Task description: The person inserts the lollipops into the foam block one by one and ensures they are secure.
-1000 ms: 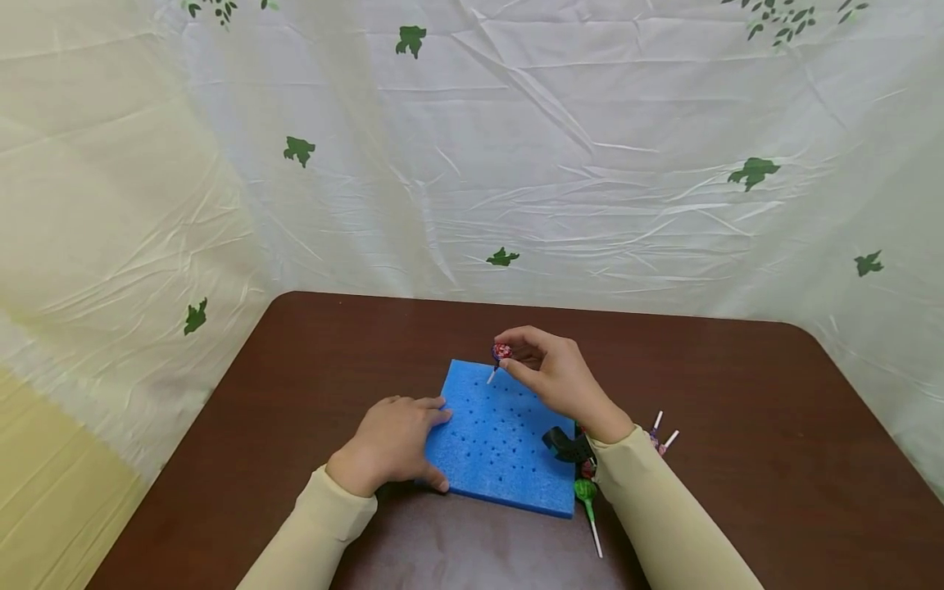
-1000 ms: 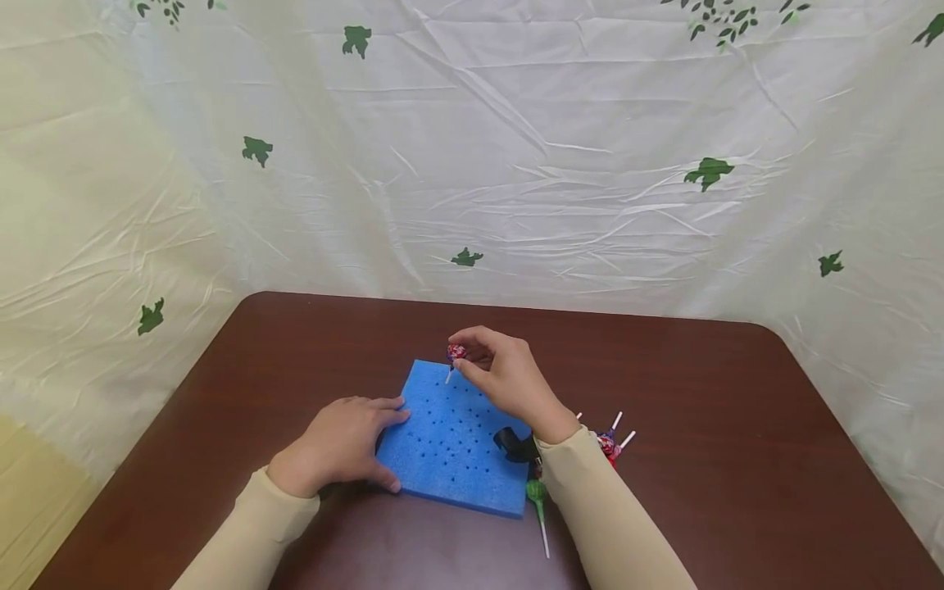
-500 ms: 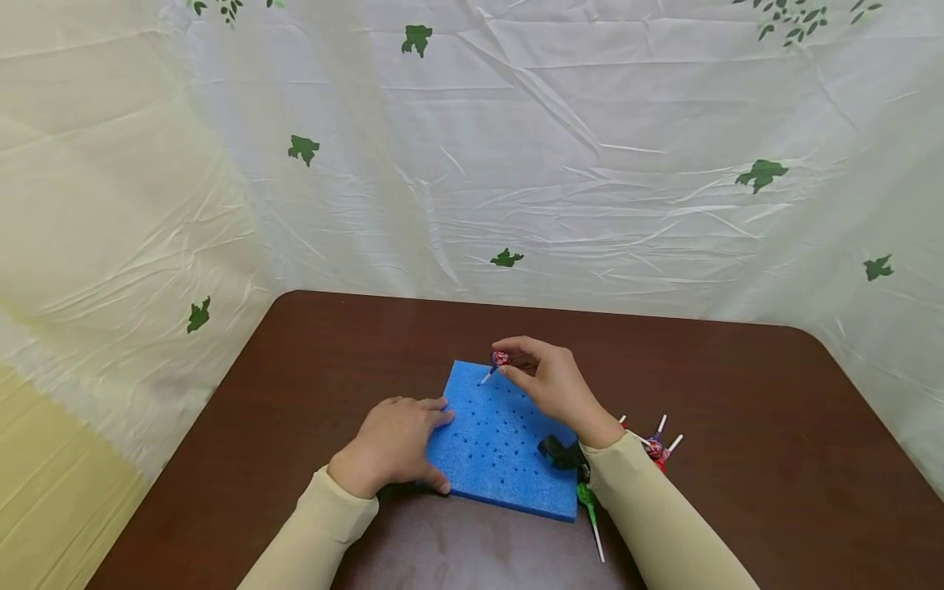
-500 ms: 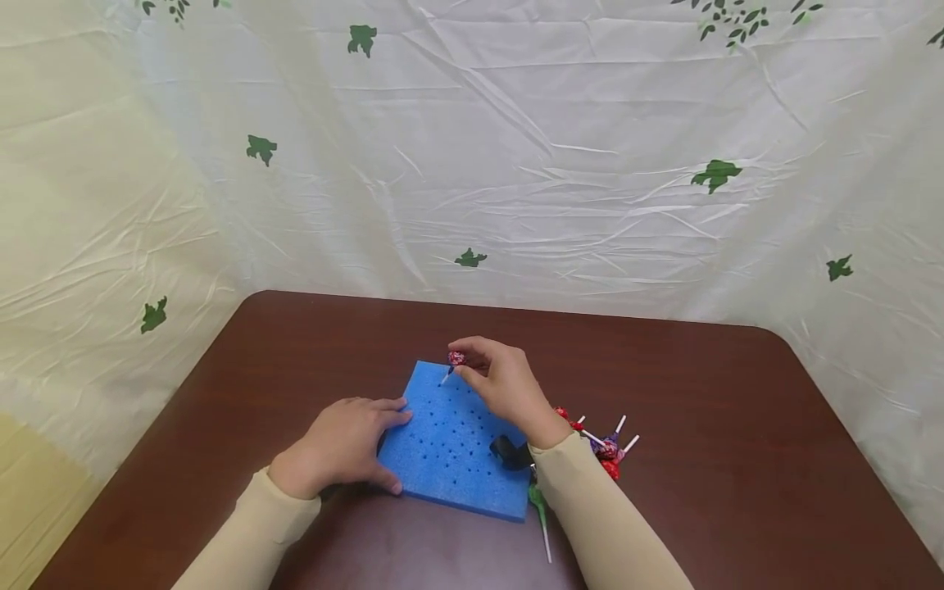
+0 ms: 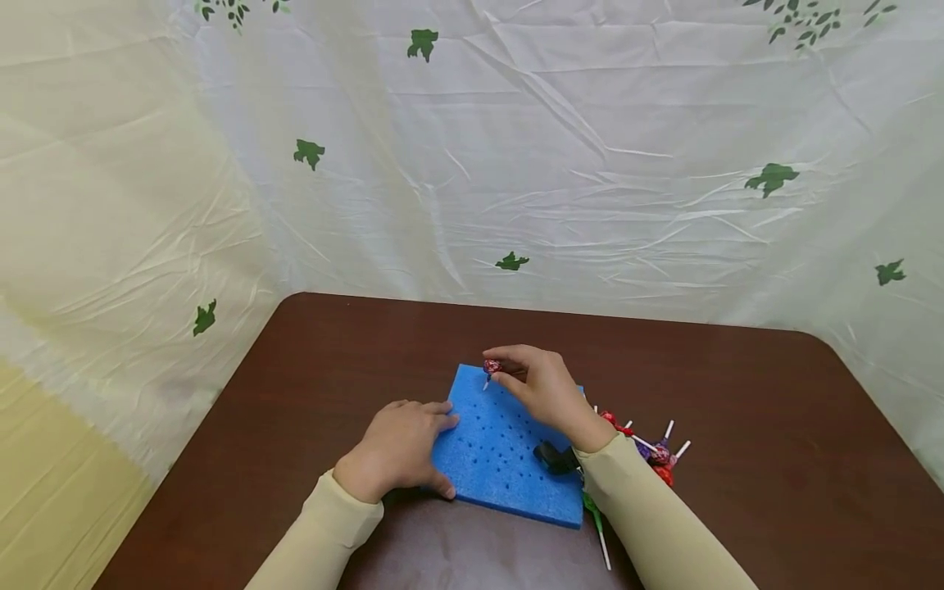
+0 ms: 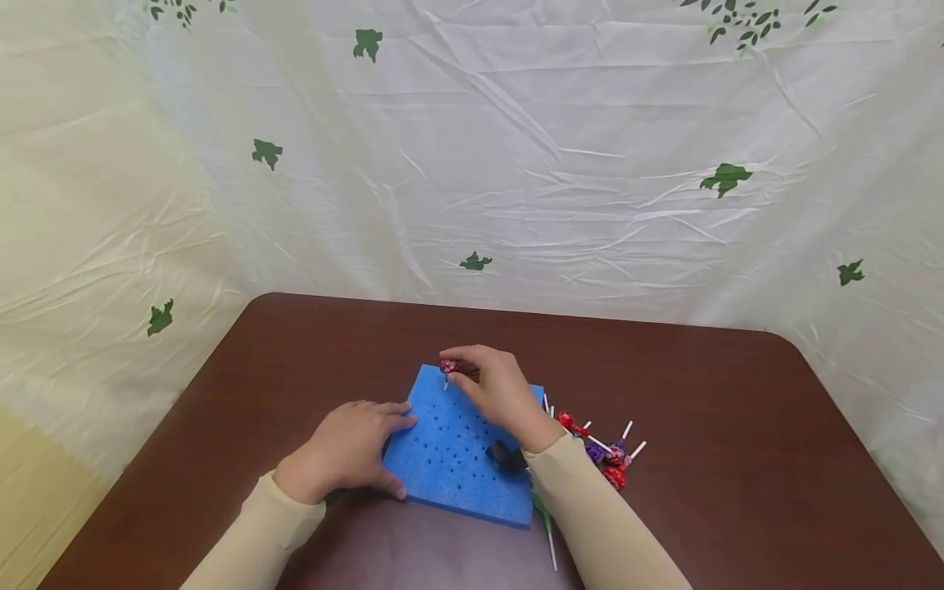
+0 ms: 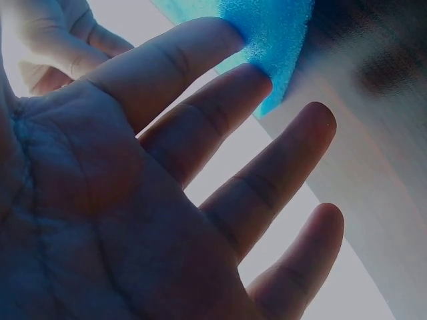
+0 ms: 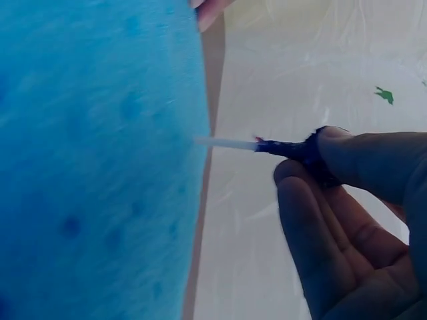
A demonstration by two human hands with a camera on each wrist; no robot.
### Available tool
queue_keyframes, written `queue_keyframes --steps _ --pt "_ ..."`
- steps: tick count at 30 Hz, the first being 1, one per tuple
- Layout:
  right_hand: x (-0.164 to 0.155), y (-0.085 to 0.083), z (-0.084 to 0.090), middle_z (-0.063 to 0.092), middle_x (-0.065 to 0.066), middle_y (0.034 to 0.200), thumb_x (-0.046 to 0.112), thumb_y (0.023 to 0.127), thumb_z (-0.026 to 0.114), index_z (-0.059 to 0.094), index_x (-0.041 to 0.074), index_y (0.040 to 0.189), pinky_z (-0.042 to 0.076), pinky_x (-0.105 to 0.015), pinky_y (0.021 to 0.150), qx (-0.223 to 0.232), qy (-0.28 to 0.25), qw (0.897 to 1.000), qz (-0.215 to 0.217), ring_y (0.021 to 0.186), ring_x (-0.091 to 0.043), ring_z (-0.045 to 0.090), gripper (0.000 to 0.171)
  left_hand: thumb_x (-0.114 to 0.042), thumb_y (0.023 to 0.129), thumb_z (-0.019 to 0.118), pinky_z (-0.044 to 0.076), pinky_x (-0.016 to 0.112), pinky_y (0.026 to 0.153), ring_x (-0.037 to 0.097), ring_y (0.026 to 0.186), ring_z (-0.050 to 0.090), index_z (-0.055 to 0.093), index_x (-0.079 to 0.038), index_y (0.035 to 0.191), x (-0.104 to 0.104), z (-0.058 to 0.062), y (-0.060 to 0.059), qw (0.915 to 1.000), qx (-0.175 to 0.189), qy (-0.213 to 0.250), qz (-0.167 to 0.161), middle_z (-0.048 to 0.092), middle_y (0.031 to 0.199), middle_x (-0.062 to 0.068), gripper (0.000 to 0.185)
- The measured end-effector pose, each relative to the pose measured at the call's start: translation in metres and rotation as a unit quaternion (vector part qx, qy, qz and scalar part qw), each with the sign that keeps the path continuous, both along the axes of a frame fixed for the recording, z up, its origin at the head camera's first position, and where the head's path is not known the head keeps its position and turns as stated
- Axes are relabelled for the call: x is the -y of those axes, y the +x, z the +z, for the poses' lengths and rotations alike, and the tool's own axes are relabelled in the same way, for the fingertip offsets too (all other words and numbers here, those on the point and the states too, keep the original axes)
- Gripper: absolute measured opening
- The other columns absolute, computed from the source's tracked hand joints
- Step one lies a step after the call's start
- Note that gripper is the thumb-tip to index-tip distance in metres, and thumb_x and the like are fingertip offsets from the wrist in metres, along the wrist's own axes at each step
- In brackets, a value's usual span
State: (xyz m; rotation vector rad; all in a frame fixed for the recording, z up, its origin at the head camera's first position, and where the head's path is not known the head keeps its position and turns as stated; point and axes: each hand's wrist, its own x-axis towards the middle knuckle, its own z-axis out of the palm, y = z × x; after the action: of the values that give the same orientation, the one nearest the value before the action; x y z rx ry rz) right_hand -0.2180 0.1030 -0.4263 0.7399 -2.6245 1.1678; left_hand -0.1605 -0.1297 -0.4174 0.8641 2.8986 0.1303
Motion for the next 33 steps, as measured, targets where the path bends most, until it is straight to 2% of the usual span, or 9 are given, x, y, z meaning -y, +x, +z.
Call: queue_keyframes --steps 5,10,14,23,33 --pt "0.003 0.001 0.001 0.069 -0.005 0.117 0.010 0.091 0.074 0.070 0.012 0.126 0.058 -0.036 0.080 0.000 0.022 1.000 0.014 0.096 -0.017 0.069 0.034 -0.067 0.060 0.086 0.042 0.050 0.103 0.027 0.127 0.055 0.064 -0.015 0.136 -0.001 -0.001 0.000 1.0000 -0.004 0.000 -0.004 0.056 0.143 0.006 0.095" --pt "0.002 0.000 -0.002 0.070 -0.006 0.116 0.012 0.091 0.075 0.071 0.014 0.126 0.058 -0.036 0.078 -0.007 0.038 0.999 -0.010 0.095 -0.018 0.070 0.035 -0.066 0.060 0.086 0.042 0.049 0.103 0.027 0.128 0.054 0.063 -0.015 0.137 0.000 -0.002 -0.001 1.0000 -0.005 0.003 -0.006 0.055 0.143 0.005 0.095" --pt "0.002 -0.002 -0.005 0.070 -0.007 0.116 0.014 0.091 0.075 0.071 0.014 0.126 0.058 -0.035 0.075 -0.007 0.034 0.999 -0.023 0.094 -0.019 0.070 0.035 -0.065 0.060 0.087 0.041 0.050 0.104 0.027 0.128 0.054 0.064 -0.014 0.136 0.001 -0.002 -0.001 0.9999 -0.001 0.011 -0.005 0.055 0.143 0.006 0.095" --pt "0.001 -0.004 -0.010 0.070 -0.006 0.117 0.012 0.091 0.075 0.071 0.015 0.126 0.058 -0.037 0.078 -0.004 0.017 1.000 -0.009 0.096 -0.019 0.070 0.035 -0.065 0.063 0.086 0.040 0.049 0.105 0.027 0.130 0.052 0.061 -0.014 0.139 0.011 -0.013 -0.004 0.9984 0.011 0.053 -0.016 0.052 0.147 0.006 0.095" --pt "0.002 -0.003 -0.008 0.069 -0.005 0.118 0.011 0.092 0.074 0.070 0.014 0.126 0.058 -0.037 0.079 -0.002 0.020 1.000 0.000 0.097 -0.018 0.069 0.035 -0.065 0.063 0.085 0.041 0.048 0.104 0.028 0.131 0.051 0.060 -0.013 0.140 0.013 -0.014 -0.004 0.9980 0.007 0.059 -0.023 0.050 0.148 0.006 0.097"
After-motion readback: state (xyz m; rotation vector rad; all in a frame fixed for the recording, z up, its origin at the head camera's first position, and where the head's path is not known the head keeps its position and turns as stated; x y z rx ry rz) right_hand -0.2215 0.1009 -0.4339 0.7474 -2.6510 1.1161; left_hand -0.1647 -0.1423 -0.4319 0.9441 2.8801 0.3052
